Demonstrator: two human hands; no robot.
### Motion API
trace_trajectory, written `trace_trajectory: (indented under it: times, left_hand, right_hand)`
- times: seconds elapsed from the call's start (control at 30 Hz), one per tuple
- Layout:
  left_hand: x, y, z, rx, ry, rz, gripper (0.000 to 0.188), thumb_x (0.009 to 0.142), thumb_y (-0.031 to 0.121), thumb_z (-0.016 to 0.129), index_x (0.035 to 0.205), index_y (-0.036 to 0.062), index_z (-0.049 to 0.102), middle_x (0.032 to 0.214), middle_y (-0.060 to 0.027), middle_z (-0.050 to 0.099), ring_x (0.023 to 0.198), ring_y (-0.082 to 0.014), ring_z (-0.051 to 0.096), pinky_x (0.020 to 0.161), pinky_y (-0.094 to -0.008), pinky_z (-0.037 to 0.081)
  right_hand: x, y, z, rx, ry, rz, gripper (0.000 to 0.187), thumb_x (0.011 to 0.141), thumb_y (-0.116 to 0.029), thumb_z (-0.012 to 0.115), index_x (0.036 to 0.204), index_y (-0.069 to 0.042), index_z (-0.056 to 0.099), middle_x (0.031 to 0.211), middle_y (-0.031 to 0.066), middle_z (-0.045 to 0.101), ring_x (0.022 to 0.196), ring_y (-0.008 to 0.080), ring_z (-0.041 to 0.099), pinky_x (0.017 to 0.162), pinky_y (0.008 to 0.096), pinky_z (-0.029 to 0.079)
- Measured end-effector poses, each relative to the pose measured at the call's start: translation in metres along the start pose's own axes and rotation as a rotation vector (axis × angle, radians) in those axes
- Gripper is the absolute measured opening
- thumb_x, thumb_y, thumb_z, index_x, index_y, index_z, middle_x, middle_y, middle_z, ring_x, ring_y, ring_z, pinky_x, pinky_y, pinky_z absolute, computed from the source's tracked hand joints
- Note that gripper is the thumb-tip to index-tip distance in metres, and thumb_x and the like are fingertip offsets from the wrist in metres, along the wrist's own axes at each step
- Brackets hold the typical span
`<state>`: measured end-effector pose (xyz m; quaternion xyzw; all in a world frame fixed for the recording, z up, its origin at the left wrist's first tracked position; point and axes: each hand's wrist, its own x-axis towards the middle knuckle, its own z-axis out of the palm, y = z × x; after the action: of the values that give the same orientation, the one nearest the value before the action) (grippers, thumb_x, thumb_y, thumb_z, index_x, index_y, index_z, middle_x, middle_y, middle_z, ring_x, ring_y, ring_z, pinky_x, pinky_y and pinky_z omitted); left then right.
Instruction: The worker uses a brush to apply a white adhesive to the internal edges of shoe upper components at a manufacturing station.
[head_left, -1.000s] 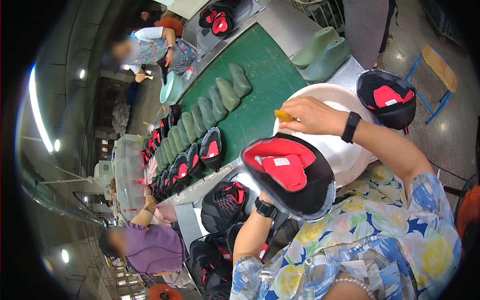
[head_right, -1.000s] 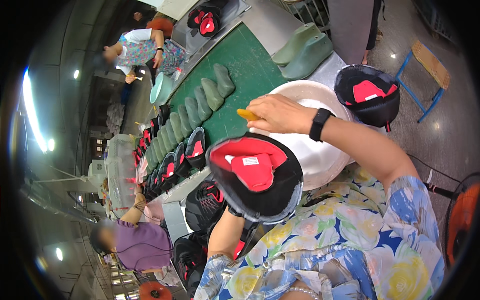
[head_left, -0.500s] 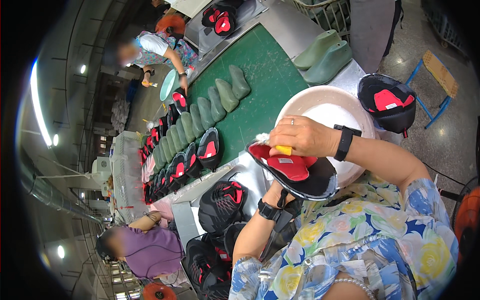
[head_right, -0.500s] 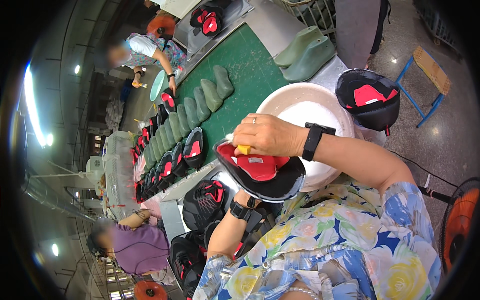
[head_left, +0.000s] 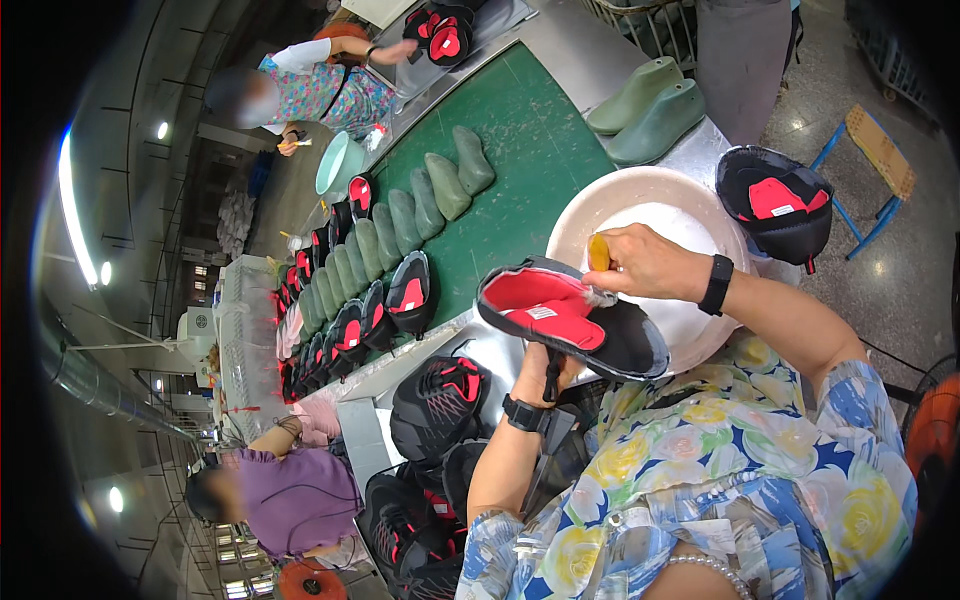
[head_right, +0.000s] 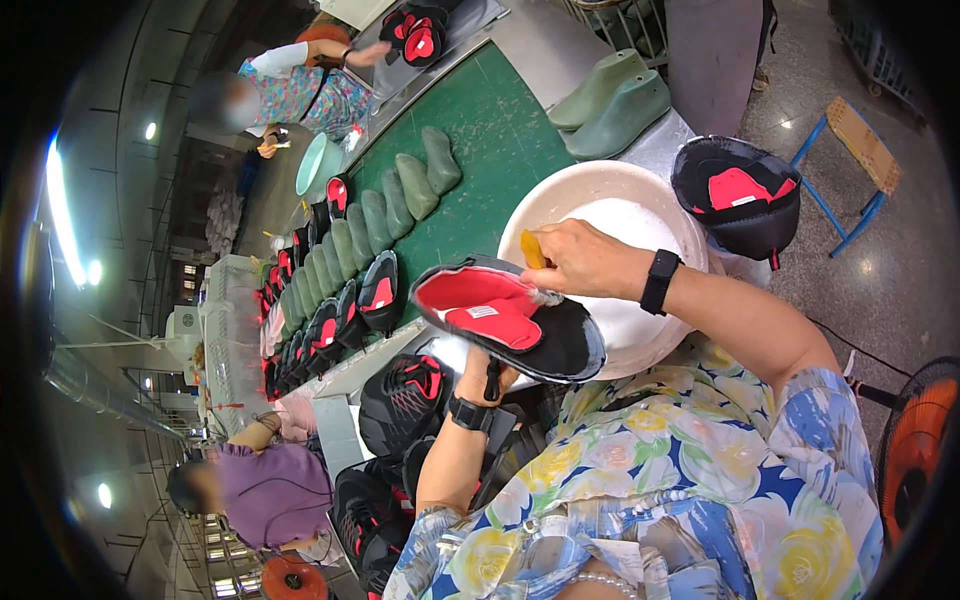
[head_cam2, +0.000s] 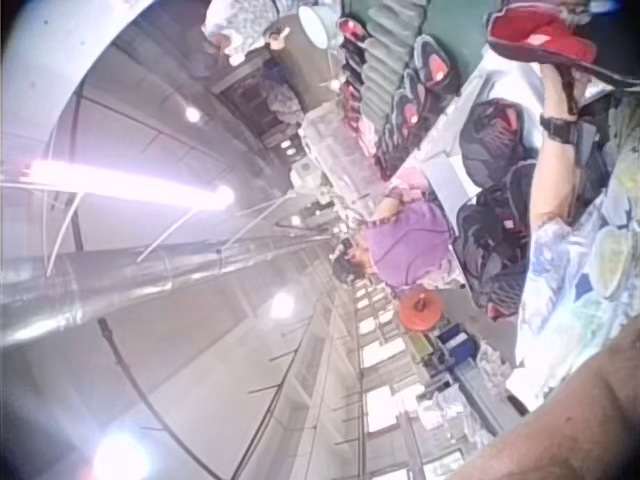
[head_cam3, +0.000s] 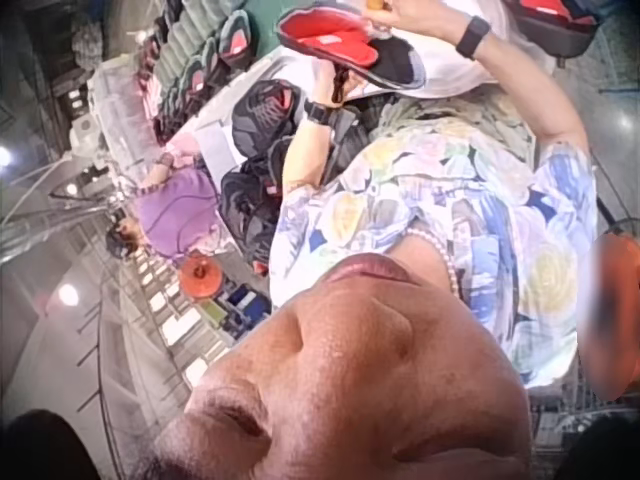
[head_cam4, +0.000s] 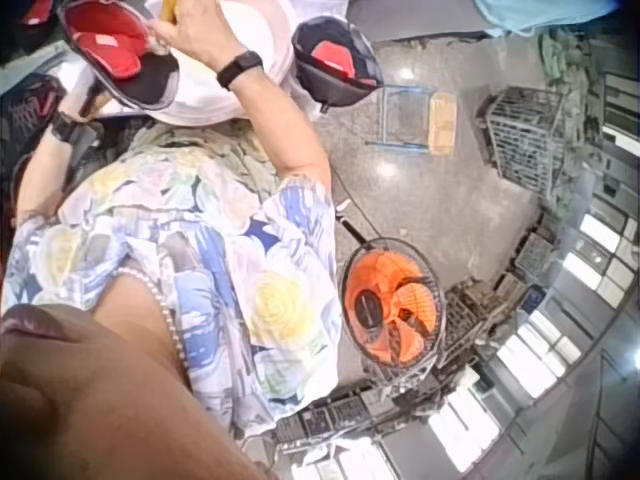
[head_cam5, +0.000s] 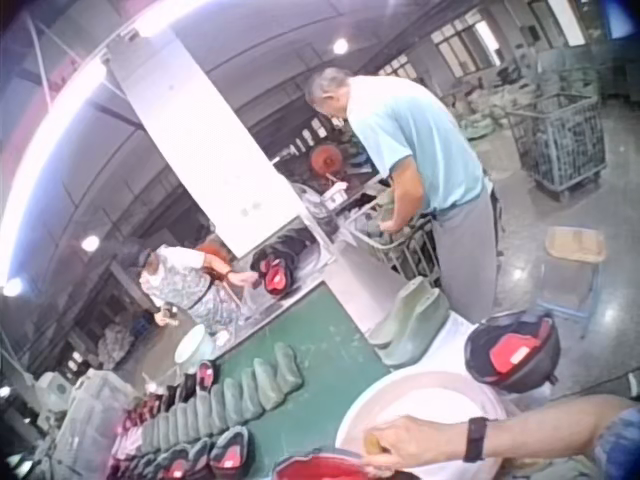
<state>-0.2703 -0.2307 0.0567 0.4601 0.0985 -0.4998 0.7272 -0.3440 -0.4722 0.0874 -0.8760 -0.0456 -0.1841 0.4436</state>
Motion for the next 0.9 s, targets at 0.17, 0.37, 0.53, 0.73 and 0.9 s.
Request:
trace_trajectory:
  times: [0.17,0.37,0.53,0.73,0.9]
  left_hand:
    - [0.006,0.026,-0.012,0.03,0.045,0.122,0.043,0.099,0.028,0.06,0.132,0.0018,0.053,0.12,-0.0096,0.064,0.105,-0.02,0.066,0.088,-0.0329,0.055]
    - [-0.003,0.06,-0.05,0.108,0.038,0.228,0.044,0.098,0.026,0.06,0.133,0.0017,0.052,0.122,-0.0099,0.063,0.108,-0.0204,0.064,0.091,-0.0333,0.053]
    - [0.003,0.071,-0.073,0.175,0.061,0.324,0.045,0.097,0.025,0.061,0.134,0.0016,0.051,0.124,-0.0103,0.062,0.11,-0.0207,0.062,0.093,-0.0336,0.051]
    - [0.021,0.061,-0.085,0.273,0.043,0.397,0.046,0.096,0.024,0.061,0.135,0.0015,0.05,0.126,-0.0107,0.061,0.113,-0.0211,0.061,0.096,-0.034,0.049]
    - [0.026,0.056,-0.105,0.337,0.041,0.487,0.047,0.095,0.022,0.062,0.135,0.0013,0.049,0.128,-0.011,0.059,0.115,-0.0214,0.059,0.098,-0.0343,0.047]
  right_hand:
    - [-0.004,-0.005,-0.015,0.188,-0.224,0.162,0.032,0.083,-0.027,0.073,0.076,0.002,0.063,0.065,0.0183,0.064,0.063,0.0338,0.066,0.062,0.0414,0.051]
    - [-0.03,0.055,0.004,-0.18,0.007,0.066,0.026,0.086,-0.02,0.071,0.099,0.001,0.064,0.093,0.0205,0.068,0.087,0.0398,0.066,0.078,0.0444,0.052]
    - [-0.03,0.04,-0.01,-0.206,-0.099,0.07,0.023,0.087,-0.019,0.069,0.097,0.001,0.064,0.088,0.02,0.067,0.084,0.0396,0.066,0.077,0.0452,0.052]
    - [0.006,-0.008,-0.022,0.252,0.215,-0.166,0.021,0.092,-0.02,0.067,0.093,0.0,0.061,0.083,0.0177,0.065,0.078,0.0372,0.065,0.072,0.0406,0.05]
    - [-0.009,0.003,-0.035,0.073,-0.11,-0.052,0.027,0.091,-0.024,0.068,0.088,0.001,0.059,0.078,0.0193,0.064,0.075,0.038,0.064,0.069,0.0426,0.049]
